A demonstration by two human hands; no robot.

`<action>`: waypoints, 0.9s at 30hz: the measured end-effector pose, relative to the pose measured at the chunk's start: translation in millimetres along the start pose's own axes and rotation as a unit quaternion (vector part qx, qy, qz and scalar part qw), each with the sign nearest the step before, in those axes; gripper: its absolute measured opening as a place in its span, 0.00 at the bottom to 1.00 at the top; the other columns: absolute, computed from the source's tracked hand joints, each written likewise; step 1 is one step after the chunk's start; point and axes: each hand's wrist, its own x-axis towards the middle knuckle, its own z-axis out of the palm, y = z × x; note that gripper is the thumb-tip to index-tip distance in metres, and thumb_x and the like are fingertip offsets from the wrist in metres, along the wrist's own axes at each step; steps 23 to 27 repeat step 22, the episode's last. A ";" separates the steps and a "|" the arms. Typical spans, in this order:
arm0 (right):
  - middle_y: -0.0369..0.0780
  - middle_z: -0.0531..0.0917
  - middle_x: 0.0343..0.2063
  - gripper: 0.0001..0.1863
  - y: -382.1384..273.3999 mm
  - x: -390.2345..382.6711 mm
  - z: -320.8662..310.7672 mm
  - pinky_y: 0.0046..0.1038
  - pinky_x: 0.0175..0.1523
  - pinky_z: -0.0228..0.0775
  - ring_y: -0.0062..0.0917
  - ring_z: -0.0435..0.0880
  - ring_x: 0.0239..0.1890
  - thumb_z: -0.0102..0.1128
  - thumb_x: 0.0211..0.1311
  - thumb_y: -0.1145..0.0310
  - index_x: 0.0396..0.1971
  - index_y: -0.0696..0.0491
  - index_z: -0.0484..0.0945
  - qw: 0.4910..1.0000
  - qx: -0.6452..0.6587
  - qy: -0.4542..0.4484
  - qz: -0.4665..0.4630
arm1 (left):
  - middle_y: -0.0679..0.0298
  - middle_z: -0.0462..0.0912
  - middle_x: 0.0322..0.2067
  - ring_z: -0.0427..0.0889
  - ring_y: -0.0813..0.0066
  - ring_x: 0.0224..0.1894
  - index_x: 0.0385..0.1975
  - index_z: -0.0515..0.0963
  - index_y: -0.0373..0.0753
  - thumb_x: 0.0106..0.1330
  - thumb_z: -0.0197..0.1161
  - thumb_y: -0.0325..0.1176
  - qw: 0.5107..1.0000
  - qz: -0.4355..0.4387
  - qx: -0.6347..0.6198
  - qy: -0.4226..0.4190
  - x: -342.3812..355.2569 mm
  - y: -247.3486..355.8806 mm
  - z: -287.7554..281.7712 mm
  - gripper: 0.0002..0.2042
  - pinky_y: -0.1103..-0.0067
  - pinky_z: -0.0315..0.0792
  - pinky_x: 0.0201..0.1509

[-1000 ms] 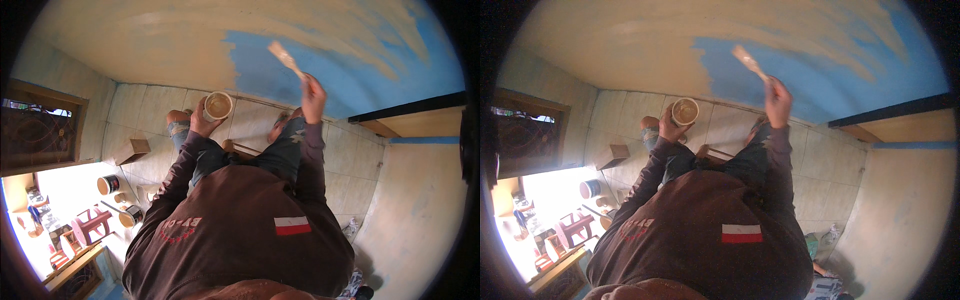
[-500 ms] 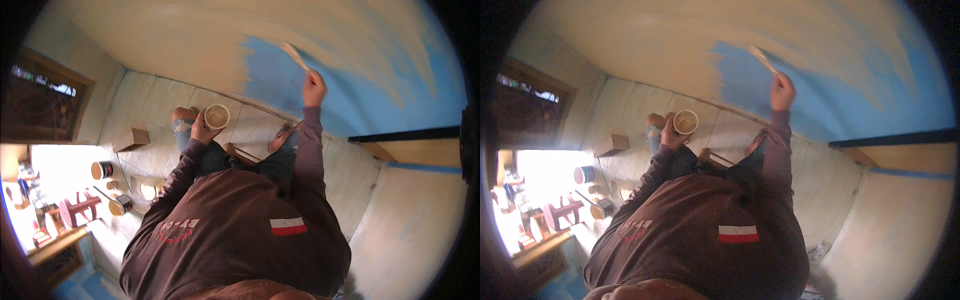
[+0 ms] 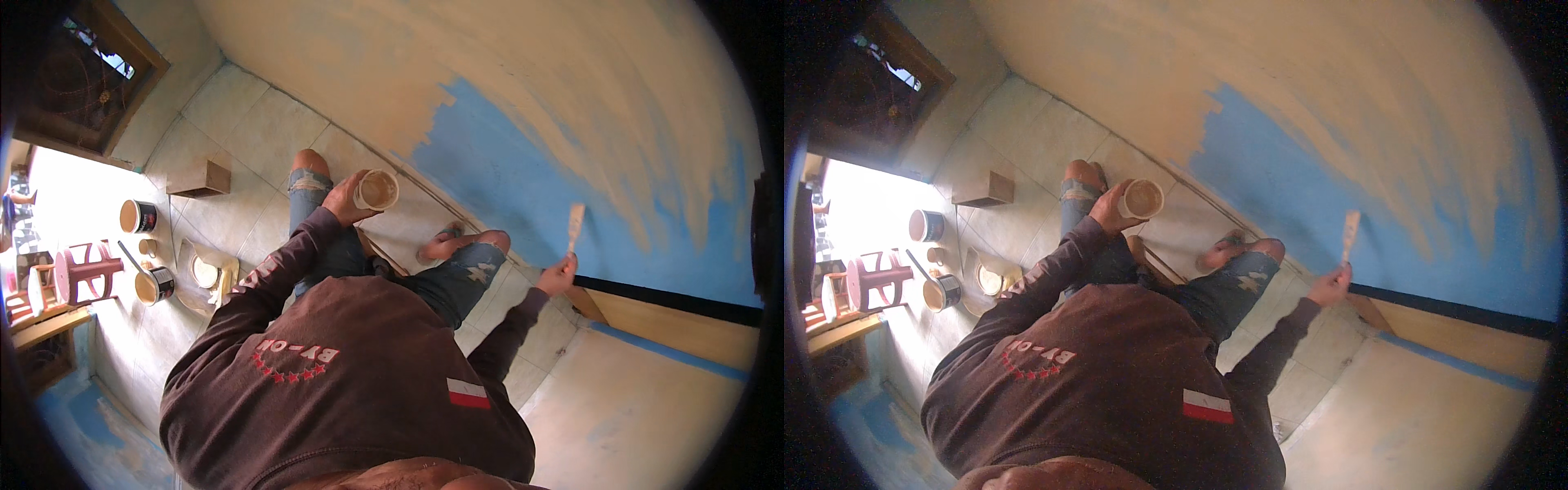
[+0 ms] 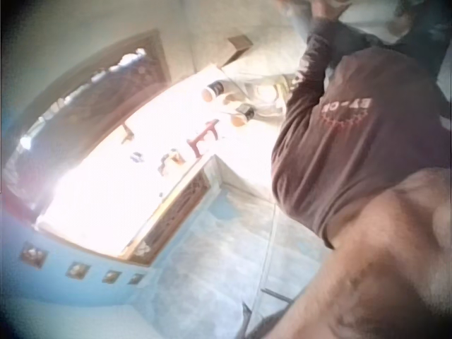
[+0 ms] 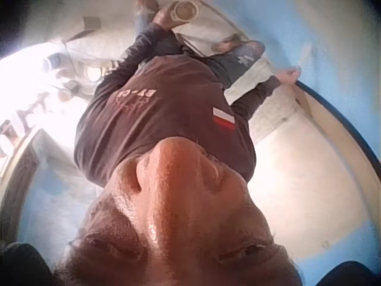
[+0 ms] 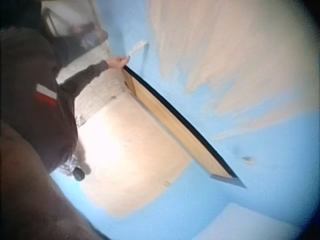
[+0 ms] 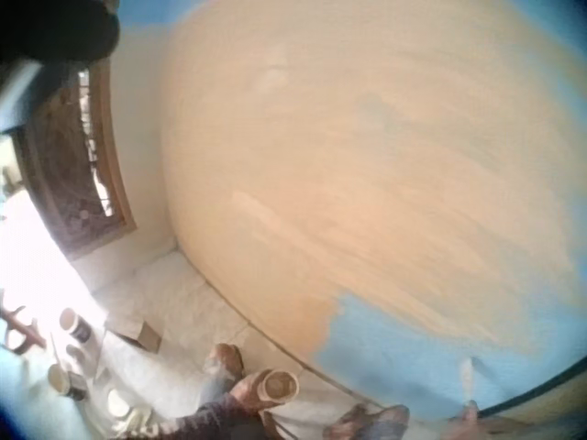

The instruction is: The person paints a ceiling with beige paint using a brush and a small container. They repeatedly dip the brush into the container and apply paint to the ceiling surface in broad strokes.

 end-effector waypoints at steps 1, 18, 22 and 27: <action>0.44 0.87 0.43 0.11 -14.1 -7.3 15.4 0.29 0.48 0.76 0.28 0.85 0.41 0.55 0.73 0.74 0.48 0.61 0.81 0.999 0.048 -0.025 0.004 | 0.51 0.78 0.56 0.78 0.51 0.60 0.66 0.64 0.40 0.49 0.81 0.47 1.000 -0.001 0.001 0.000 0.3 -2.6 1.0 0.45 0.63 0.73 0.63; 0.48 0.86 0.34 0.09 -228.6 -6.7 207.6 0.38 0.40 0.78 0.42 0.86 0.36 0.61 0.69 0.67 0.41 0.56 0.84 0.972 0.153 -0.166 -0.066 | 0.50 0.78 0.57 0.77 0.51 0.61 0.65 0.65 0.38 0.47 0.82 0.47 0.998 0.007 -0.009 0.055 -9.1 -14.4 9.0 0.46 0.63 0.73 0.63; 0.48 0.86 0.34 0.08 -180.3 21.1 169.6 0.38 0.41 0.78 0.39 0.87 0.36 0.63 0.67 0.67 0.39 0.55 0.85 0.974 0.159 -0.161 -0.026 | 0.49 0.76 0.60 0.75 0.53 0.64 0.68 0.64 0.39 0.48 0.82 0.47 0.999 0.021 -0.005 0.024 -6.5 -20.2 8.3 0.47 0.64 0.70 0.68; 0.48 0.86 0.34 0.08 -180.3 21.1 169.6 0.38 0.41 0.78 0.39 0.87 0.36 0.63 0.67 0.67 0.39 0.55 0.85 0.974 0.159 -0.161 -0.026 | 0.49 0.76 0.60 0.75 0.53 0.64 0.68 0.64 0.39 0.48 0.82 0.47 0.999 0.021 -0.005 0.024 -6.5 -20.2 8.3 0.47 0.64 0.70 0.68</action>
